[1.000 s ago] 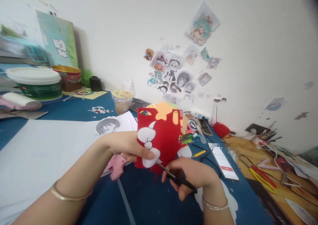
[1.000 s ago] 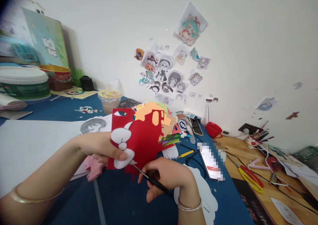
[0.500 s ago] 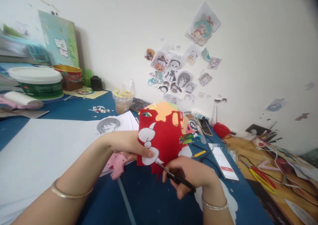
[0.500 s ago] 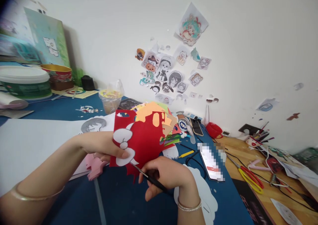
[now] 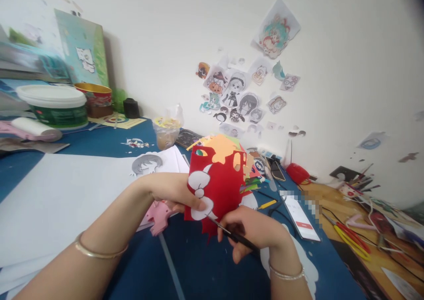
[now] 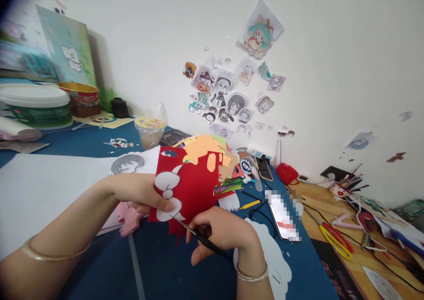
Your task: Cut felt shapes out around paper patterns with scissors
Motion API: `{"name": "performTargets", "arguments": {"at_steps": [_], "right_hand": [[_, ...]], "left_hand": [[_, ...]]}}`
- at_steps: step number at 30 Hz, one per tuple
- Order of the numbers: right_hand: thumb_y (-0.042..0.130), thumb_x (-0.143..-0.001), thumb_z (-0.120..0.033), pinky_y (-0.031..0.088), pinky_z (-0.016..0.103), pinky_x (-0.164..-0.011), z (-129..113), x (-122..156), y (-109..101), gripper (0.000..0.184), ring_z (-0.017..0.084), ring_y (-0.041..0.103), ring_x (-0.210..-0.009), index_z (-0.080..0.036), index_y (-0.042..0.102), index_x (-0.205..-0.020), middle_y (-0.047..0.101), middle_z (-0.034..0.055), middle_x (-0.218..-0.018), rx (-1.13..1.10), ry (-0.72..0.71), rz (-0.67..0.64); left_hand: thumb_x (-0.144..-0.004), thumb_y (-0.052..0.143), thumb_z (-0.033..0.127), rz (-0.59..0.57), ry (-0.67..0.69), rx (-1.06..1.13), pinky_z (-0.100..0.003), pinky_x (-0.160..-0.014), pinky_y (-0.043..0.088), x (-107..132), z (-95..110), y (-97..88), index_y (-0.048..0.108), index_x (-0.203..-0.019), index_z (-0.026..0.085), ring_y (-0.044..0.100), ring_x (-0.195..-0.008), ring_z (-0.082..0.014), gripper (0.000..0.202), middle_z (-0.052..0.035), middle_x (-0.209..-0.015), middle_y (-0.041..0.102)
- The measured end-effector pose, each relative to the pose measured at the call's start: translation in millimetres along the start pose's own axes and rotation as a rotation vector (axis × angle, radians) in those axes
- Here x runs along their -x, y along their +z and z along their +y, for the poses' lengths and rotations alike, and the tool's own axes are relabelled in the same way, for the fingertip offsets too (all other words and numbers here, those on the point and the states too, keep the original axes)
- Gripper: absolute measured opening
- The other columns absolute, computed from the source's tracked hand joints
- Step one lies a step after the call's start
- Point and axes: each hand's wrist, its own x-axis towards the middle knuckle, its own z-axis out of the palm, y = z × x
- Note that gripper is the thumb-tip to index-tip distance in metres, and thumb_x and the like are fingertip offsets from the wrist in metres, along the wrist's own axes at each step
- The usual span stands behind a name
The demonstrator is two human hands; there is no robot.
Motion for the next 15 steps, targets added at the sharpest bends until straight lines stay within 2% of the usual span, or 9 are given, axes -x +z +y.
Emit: {"name": "performTargets", "arguments": {"at_steps": [6,15], "right_hand": [[0.079,-0.050,-0.052,0.037,0.016,-0.046,0.7,-1.2,1.1,0.052,0.008,0.048,-0.051,-0.015,0.065,-0.083,0.055,-0.0038,-0.059,0.038,0.001,0.013],[0.081,-0.046,-0.051,0.037,0.017,-0.046,2.4,-3.7,2.7,0.054,0.009,0.049,-0.051,-0.014,0.064,-0.082,0.055,-0.0038,-0.059,-0.021,0.014,0.014]], "left_hand": [[-0.068,0.066,0.046,-0.007,0.000,-0.014,-0.017,-0.033,0.020,0.2,0.3,-0.1,0.051,-0.060,0.017,0.031,-0.036,-0.0054,0.034,0.0059,-0.040,0.039],[-0.070,0.065,0.047,0.003,-0.001,-0.028,-0.017,-0.033,0.019,1.0,-0.3,-0.8,0.048,-0.056,0.016,0.030,-0.036,-0.0045,0.038,0.0056,-0.039,0.039]]}}
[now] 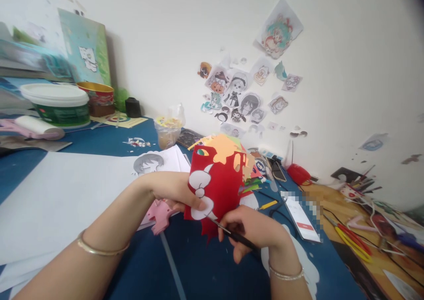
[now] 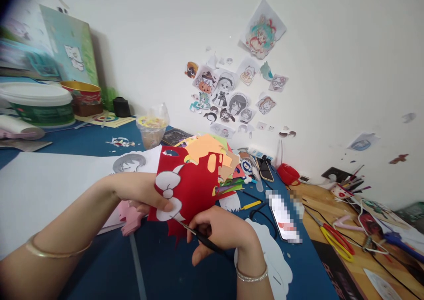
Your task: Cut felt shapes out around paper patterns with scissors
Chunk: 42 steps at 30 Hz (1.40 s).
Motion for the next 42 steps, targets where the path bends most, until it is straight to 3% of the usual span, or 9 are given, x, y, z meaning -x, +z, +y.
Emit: {"name": "performTargets", "arguments": {"at_steps": [10,22,28,42], "right_hand": [[0.078,-0.043,-0.059,0.038,0.018,-0.048,-5.5,-3.8,2.5,0.063,0.010,0.051,-0.054,-0.015,0.063,-0.085,0.055,-0.0035,-0.061,-0.019,0.002,-0.017],[0.081,-0.043,-0.054,0.039,0.018,-0.048,-7.4,-5.1,4.4,0.059,0.011,0.052,-0.054,-0.015,0.062,-0.083,0.056,-0.0035,-0.060,-0.013,0.029,-0.036],[0.079,-0.045,-0.056,0.038,0.018,-0.047,-5.8,-6.0,4.3,0.060,0.010,0.050,-0.053,-0.015,0.062,-0.084,0.055,-0.0036,-0.061,-0.006,0.025,-0.026],[0.079,-0.044,-0.057,0.041,0.020,-0.051,-6.7,-3.0,2.1,0.065,0.012,0.054,-0.058,-0.015,0.060,-0.089,0.057,-0.0025,-0.064,-0.034,0.007,-0.016]], "left_hand": [[-0.068,0.065,0.050,0.006,0.006,0.010,-0.018,-0.032,0.018,0.0,0.0,0.3,0.048,-0.054,0.017,0.030,-0.034,-0.0049,0.039,0.0059,-0.037,0.039],[-0.068,0.066,0.047,0.011,-0.014,0.013,-0.017,-0.032,0.018,-0.4,0.4,0.3,0.050,-0.056,0.017,0.029,-0.034,-0.0047,0.036,0.0059,-0.037,0.040],[-0.069,0.065,0.047,-0.051,0.038,0.078,-0.016,-0.030,0.017,-2.9,-2.6,-0.8,0.049,-0.061,0.017,0.029,-0.035,-0.0044,0.035,0.0068,-0.040,0.039],[-0.070,0.066,0.044,-0.044,0.054,0.124,-0.019,-0.032,0.014,-1.1,-3.0,-1.7,0.046,-0.054,0.017,0.025,-0.032,-0.0038,0.037,0.0075,-0.036,0.036]]}}
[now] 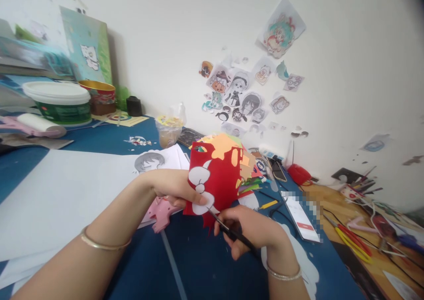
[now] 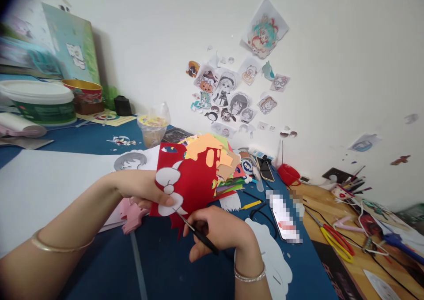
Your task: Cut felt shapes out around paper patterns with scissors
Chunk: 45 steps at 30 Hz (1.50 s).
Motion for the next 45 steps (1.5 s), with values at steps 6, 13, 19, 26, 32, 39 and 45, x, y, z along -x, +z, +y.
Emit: {"name": "performTargets", "arguments": {"at_steps": [6,13,19,26,32,39,45], "right_hand": [[0.079,-0.045,-0.057,0.043,0.021,-0.055,1.4,1.8,-2.0,0.067,0.012,0.053,-0.059,-0.016,0.058,-0.094,0.057,-0.0018,-0.067,-0.003,-0.046,-0.018],[0.078,-0.046,-0.058,0.043,0.021,-0.054,-1.0,2.8,-1.7,0.065,0.012,0.053,-0.059,-0.017,0.058,-0.093,0.056,-0.0021,-0.067,0.028,-0.060,-0.004],[0.079,-0.046,-0.055,0.041,0.019,-0.051,-3.8,2.4,-0.4,0.059,0.013,0.055,-0.057,-0.017,0.060,-0.087,0.057,-0.0025,-0.063,0.030,-0.057,0.038],[0.080,-0.051,-0.049,0.039,0.019,-0.049,-2.8,0.9,1.1,0.052,0.012,0.054,-0.056,-0.017,0.061,-0.087,0.056,-0.0033,-0.062,0.051,-0.052,0.053],[0.082,-0.051,-0.043,0.037,0.018,-0.049,0.0,0.6,1.8,0.047,0.011,0.053,-0.055,-0.017,0.062,-0.085,0.056,-0.0036,-0.061,0.064,-0.041,0.063],[0.083,-0.047,-0.044,0.033,0.017,-0.044,3.9,-1.5,2.3,0.049,0.009,0.047,-0.051,-0.016,0.062,-0.081,0.051,-0.0053,-0.056,0.039,-0.036,0.090],[0.083,-0.046,-0.046,0.035,0.017,-0.046,1.5,-3.3,2.4,0.051,0.010,0.049,-0.053,-0.016,0.062,-0.081,0.054,-0.0039,-0.059,0.011,-0.028,0.091]], "left_hand": [[-0.074,0.063,0.041,-0.028,0.068,0.035,-0.019,-0.030,0.015,-1.1,-3.5,-2.6,0.044,-0.052,0.018,0.024,-0.031,-0.0038,0.037,0.0069,-0.035,0.036],[-0.075,0.060,0.044,0.005,0.066,0.002,-0.020,-0.030,0.014,-2.5,-5.3,-2.6,0.042,-0.047,0.017,0.024,-0.030,-0.0035,0.043,0.0057,-0.034,0.036],[-0.076,0.059,0.043,0.016,0.025,-0.010,-0.021,-0.033,0.012,-2.2,-3.6,-0.5,0.043,-0.050,0.018,0.024,-0.032,-0.0038,0.040,0.0061,-0.036,0.035],[-0.076,0.060,0.041,0.012,0.013,-0.011,-0.022,-0.035,0.012,-1.1,-2.3,1.2,0.046,-0.053,0.018,0.024,-0.033,-0.0045,0.035,0.0065,-0.037,0.036],[-0.075,0.061,0.041,0.026,-0.001,-0.010,-0.021,-0.034,0.013,-0.6,-4.2,0.9,0.047,-0.055,0.018,0.025,-0.034,-0.0049,0.034,0.0063,-0.038,0.035],[-0.074,0.062,0.043,0.030,0.000,-0.027,-0.021,-0.033,0.014,0.7,-3.6,0.3,0.048,-0.054,0.018,0.025,-0.033,-0.0047,0.035,0.0066,-0.036,0.036],[-0.074,0.061,0.043,0.004,0.012,-0.014,-0.020,-0.033,0.015,-1.1,-4.8,-0.6,0.044,-0.052,0.018,0.024,-0.033,-0.0044,0.038,0.0067,-0.036,0.035]]}}
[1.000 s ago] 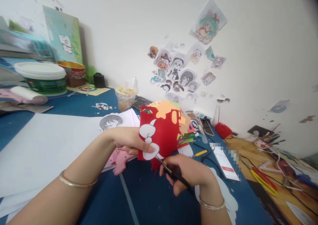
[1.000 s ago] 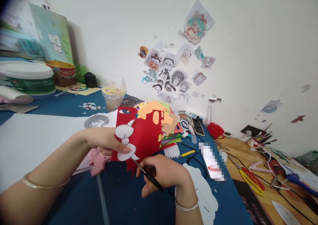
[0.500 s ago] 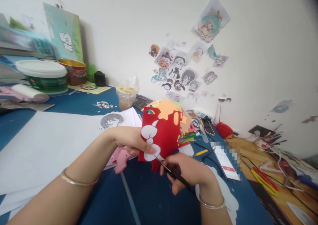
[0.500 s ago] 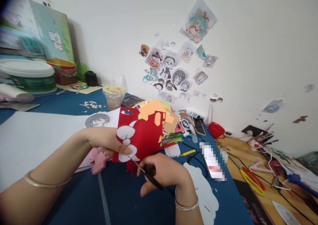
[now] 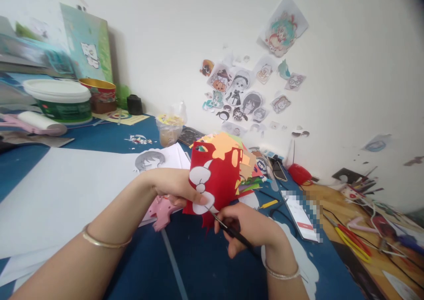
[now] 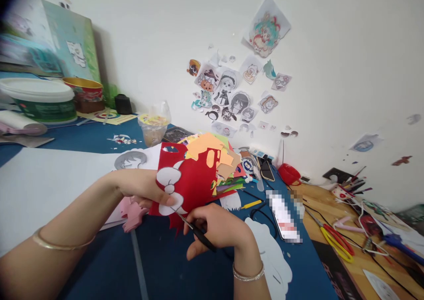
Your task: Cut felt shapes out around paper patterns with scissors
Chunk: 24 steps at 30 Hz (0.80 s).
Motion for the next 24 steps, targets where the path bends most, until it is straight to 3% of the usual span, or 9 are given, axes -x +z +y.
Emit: {"name": "performTargets", "arguments": {"at_steps": [8,18,24], "right_hand": [[0.083,-0.046,-0.045,0.034,0.017,-0.044,2.7,-1.0,0.3,0.050,0.009,0.047,-0.051,-0.015,0.062,-0.080,0.051,-0.0055,-0.055,0.012,0.031,-0.036],[0.082,-0.050,-0.044,0.036,0.018,-0.046,3.1,0.6,-0.5,0.047,0.010,0.049,-0.053,-0.017,0.062,-0.082,0.054,-0.0045,-0.059,0.038,0.031,0.001],[0.079,-0.052,-0.050,0.038,0.019,-0.047,-1.9,8.2,-4.4,0.051,0.010,0.049,-0.054,-0.016,0.059,-0.084,0.054,-0.0031,-0.061,-0.074,0.001,0.054]], "left_hand": [[-0.070,0.065,0.047,-0.003,-0.056,-0.063,-0.018,-0.032,0.017,-0.2,0.5,-1.5,0.047,-0.054,0.017,0.029,-0.035,-0.0048,0.038,0.0054,-0.039,0.039],[-0.070,0.063,0.048,0.065,-0.032,-0.022,-0.021,-0.033,0.013,1.9,2.9,2.0,0.050,-0.054,0.019,0.025,-0.034,-0.0060,0.035,0.0054,-0.038,0.036],[-0.073,0.059,0.049,0.237,0.065,-0.047,-0.023,-0.035,0.012,7.6,10.2,3.7,0.043,-0.046,0.019,0.027,-0.031,-0.0058,0.044,0.0050,-0.034,0.036]]}}
